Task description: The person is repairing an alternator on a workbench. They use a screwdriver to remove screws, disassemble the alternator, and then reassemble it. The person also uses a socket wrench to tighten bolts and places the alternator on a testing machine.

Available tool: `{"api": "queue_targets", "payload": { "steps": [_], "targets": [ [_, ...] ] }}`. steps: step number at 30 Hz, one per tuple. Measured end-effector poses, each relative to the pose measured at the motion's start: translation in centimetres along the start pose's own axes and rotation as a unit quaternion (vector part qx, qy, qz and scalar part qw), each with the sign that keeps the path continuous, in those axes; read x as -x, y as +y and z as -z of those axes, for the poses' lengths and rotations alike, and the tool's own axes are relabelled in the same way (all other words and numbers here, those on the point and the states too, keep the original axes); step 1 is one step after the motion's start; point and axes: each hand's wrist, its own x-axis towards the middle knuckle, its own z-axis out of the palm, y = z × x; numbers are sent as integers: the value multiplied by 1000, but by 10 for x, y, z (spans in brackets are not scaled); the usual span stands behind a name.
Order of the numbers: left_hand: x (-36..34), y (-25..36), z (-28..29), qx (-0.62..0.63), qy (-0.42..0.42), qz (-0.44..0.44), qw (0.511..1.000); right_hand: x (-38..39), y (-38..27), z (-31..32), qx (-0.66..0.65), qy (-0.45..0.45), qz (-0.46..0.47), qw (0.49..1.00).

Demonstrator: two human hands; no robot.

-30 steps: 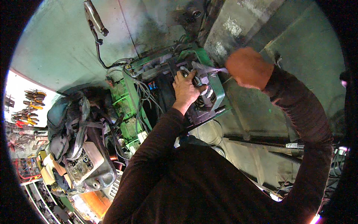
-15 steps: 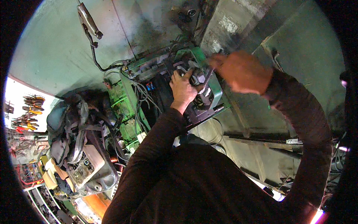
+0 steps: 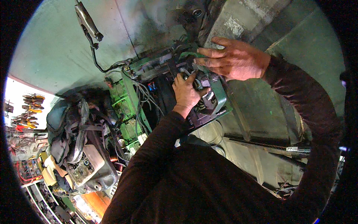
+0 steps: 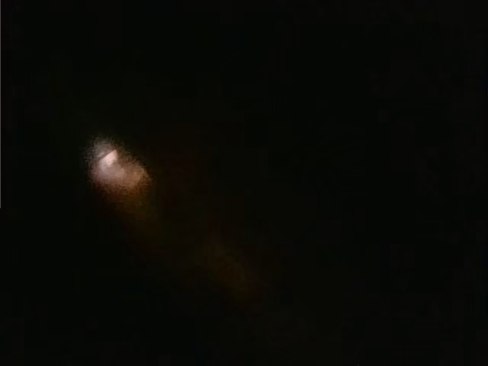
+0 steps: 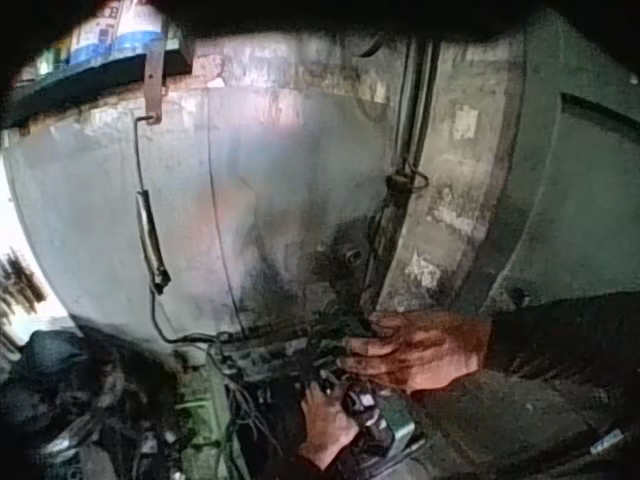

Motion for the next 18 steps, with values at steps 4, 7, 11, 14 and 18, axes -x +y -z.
{"api": "queue_targets", "payload": {
  "steps": [4, 7, 11, 14, 18],
  "targets": [
    [0, 4, -7, -5, 5, -4, 1000, 3, -49, -14, -191, -165, -271, 929],
    [2, -3, -6, -16, 28, -3, 999, -16, -58, 0, -246, -247, -377, 858],
    [2, 2, -6, -19, 19, -3, 1000, -1, -85, 4, -148, 10, -339, 929],
    [0, 1, -6, 3, -1, 0, 1000, 1, -80, -2, -160, 30, -316, 935],
    [2, -3, -13, -14, 19, -5, 1000, -44, -104, -5, -357, -61, -611, 704]
  ]
}}
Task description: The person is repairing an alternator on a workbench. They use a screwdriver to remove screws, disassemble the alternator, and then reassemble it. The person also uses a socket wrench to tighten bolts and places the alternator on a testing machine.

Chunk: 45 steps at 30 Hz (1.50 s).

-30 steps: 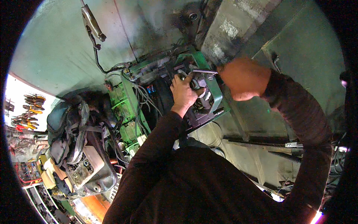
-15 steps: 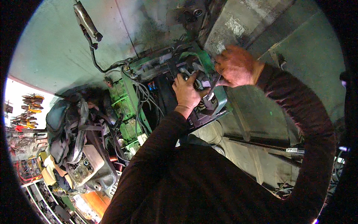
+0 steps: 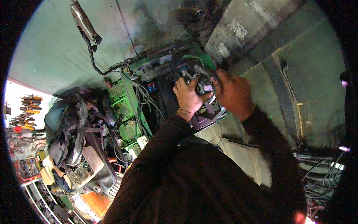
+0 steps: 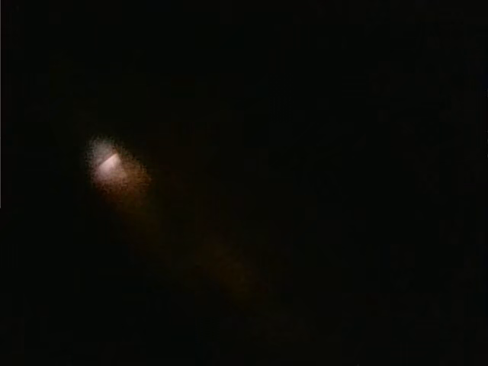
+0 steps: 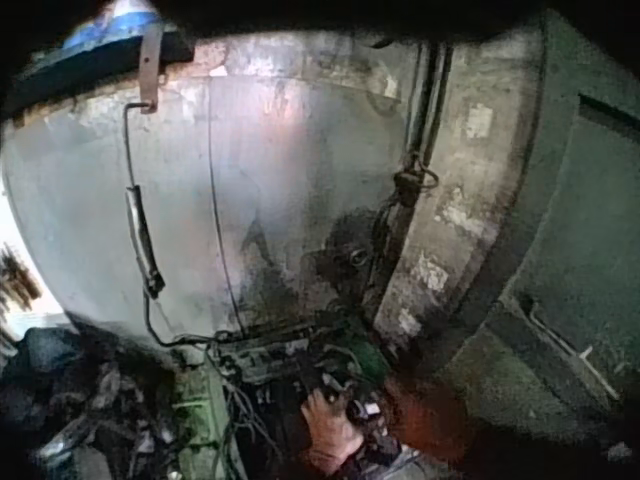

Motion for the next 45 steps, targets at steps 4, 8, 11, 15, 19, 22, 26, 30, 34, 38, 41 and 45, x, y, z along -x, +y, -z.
{"api": "queue_targets", "payload": {
  "steps": [4, 8, 11, 15, 19, 22, 26, 30, 34, 38, 41, 45],
  "targets": [
    [2, -2, -3, -8, 4, -7, 1000, 1, 1, 5, 62, 3, -12, 998],
    [-2, 1, 5, 6, -27, 10, 1000, -14, 53, 48, 126, 121, 295, 940],
    [-1, 1, 7, -8, 27, -10, 1000, -51, 53, 85, 269, 111, 544, 787],
    [-1, 4, 4, 10, 13, -4, 1000, -90, 53, 62, 197, 16, 718, 668],
    [2, 11, -1, 15, -41, 13, 999, -118, 67, 42, 144, -35, 748, 647],
    [6, 4, -15, 0, 14, -2, 1000, -108, 83, 24, 117, -43, 708, 695],
    [6, 10, -13, 22, -14, 11, 1000, -51, 94, -29, 92, 239, 447, 857],
    [6, 10, -6, 29, -4, 24, 999, -28, 64, -30, 121, 225, 217, 942],
    [8, 7, -15, 23, -14, 4, 1000, -11, 70, -25, 82, 168, 178, 966],
    [2, 3, -2, 51, 2, 10, 999, -9, 54, 13, 68, 93, 318, 941],
    [5, -2, -9, 64, 13, -18, 998, -3, 84, 32, 216, 76, 394, 890],
    [7, -10, -6, 11, 37, -59, 998, -15, 86, 35, 196, 18, 360, 912]
  ]
}}
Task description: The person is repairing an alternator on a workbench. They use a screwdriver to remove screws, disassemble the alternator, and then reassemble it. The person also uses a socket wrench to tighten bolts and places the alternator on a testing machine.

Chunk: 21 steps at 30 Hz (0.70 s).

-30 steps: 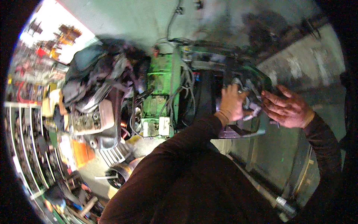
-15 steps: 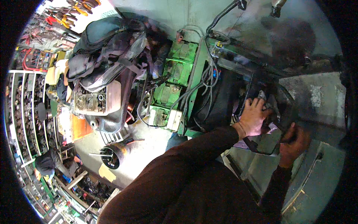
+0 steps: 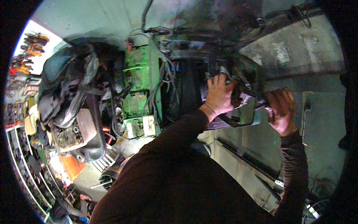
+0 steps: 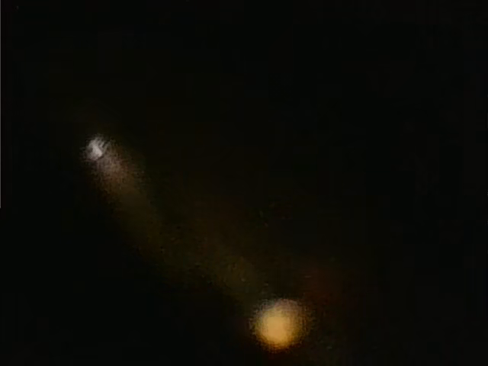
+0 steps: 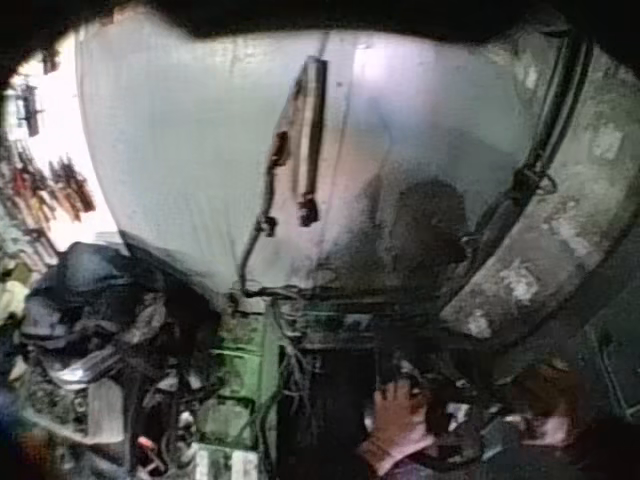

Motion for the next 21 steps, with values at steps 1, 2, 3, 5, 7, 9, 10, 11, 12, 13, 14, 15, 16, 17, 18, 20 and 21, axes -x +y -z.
{"api": "queue_targets", "payload": {
  "steps": [1, 2, 3, 5, 7, 9, 10, 11, 12, 13, 14, 15, 16, 17, 18, 20, 21],
  "targets": [
    [-2, 4, -3, 38, -3, 4, 999, -1, -10, 0, -14, -9, -24, 1000],
    [-1, 5, -3, 26, -1, 12, 1000, 1, -27, -13, -11, 26, -109, 994],
    [-1, 5, 1, 27, -9, 19, 999, 3, -48, -31, -10, 63, -187, 980],
    [-5, 7, 3, 21, -9, 20, 1000, -17, -75, -28, -41, 54, -338, 939],
    [-1, 5, 0, -2, -9, 6, 1000, -39, -93, 1, -119, -36, -484, 866],
    [-1, 6, 2, 15, -18, 13, 1000, -31, -76, 9, -167, -105, -444, 874],
    [-4, 6, 3, 24, -19, 18, 999, -23, -58, 13, -136, -90, -380, 910],
    [-5, 6, 5, 25, -30, 27, 999, -17, -39, 18, -98, -71, -312, 942],
    [-6, 7, 6, 31, -38, 33, 998, -4, -16, 21, -9, -4, -197, 980],
    [-6, 9, 7, 38, -52, 37, 997, -5, -7, 29, 47, 5, -92, 995],
    [-6, 7, 9, 32, -60, 48, 997, -12, 6, 30, 100, 37, 26, 994],
    [-8, 6, 11, 33, -58, 48, 997, -34, 20, 47, 128, 4, 130, 983],
    [-10, 6, 13, 39, -54, 46, 997, -50, 32, 56, 159, -30, 230, 960],
    [-8, 4, 14, 39, -53, 45, 997, -57, 38, 45, 146, -20, 278, 949],
    [-8, 4, 12, 35, -51, 40, 997, -61, 43, 39, 137, -12, 322, 937],
    [-6, 8, 6, 20, -50, 38, 998, -77, 45, 30, 75, 7, 366, 928],
    [-6, 8, 7, 19, -51, 39, 998, -91, 43, 20, 44, 30, 392, 919]
  ]
}}
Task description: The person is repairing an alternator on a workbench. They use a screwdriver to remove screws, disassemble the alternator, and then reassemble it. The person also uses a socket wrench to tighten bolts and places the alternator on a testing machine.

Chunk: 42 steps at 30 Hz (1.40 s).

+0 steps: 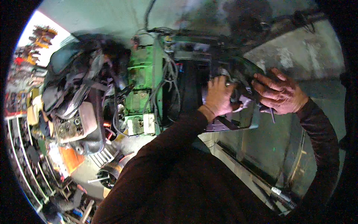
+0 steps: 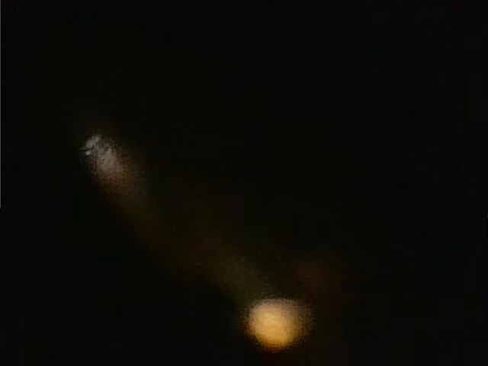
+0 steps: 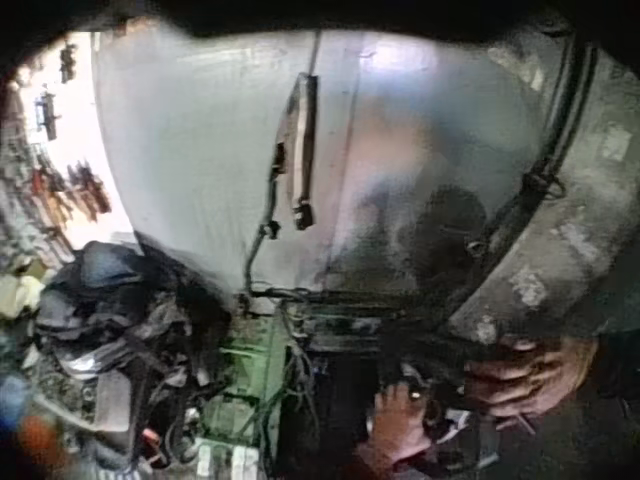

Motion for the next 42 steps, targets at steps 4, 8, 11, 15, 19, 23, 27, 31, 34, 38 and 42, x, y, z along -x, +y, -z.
{"api": "queue_targets", "payload": {
  "steps": [4, 8, 11, 15, 19, 23, 27, 31, 34, 38, 42],
  "targets": [
    [5, -5, -10, -6, 3, -20, 1000, 12, 5, -34, -143, -2, 17, 990],
    [8, 0, -3, -1, 21, -8, 1000, 1, -46, -49, -123, 185, -269, 937],
    [4, 1, -4, 20, 5, 10, 1000, -2, -79, -68, -119, 232, -450, 854],
    [4, 0, -3, 4, -6, -3, 1000, 16, -81, -68, -79, 174, -454, 870],
    [2, 1, -11, 27, -5, 7, 1000, 53, -90, -90, -43, 145, -471, 869],
    [1, 2, -13, -10, 34, -19, 999, 15, -103, -93, 12, 234, -549, 802],
    [8, -1, -11, 25, 15, -7, 1000, 13, -106, -82, -8, 153, -591, 792],
    [7, -1, -9, 20, 22, -12, 1000, 12, -109, -81, -26, 165, -607, 777],
    [4, 0, -5, -1, 44, -1, 999, -21, -113, -78, -81, 249, -666, 699],
    [3, 10, 1, 8, -20, -10, 1000, -20, -118, -64, -24, 182, -685, 705],
    [-2, -13, 59, 89, -63, -64, 992, -48, -128, -35, -118, 154, -714, 673]
  ]
}}
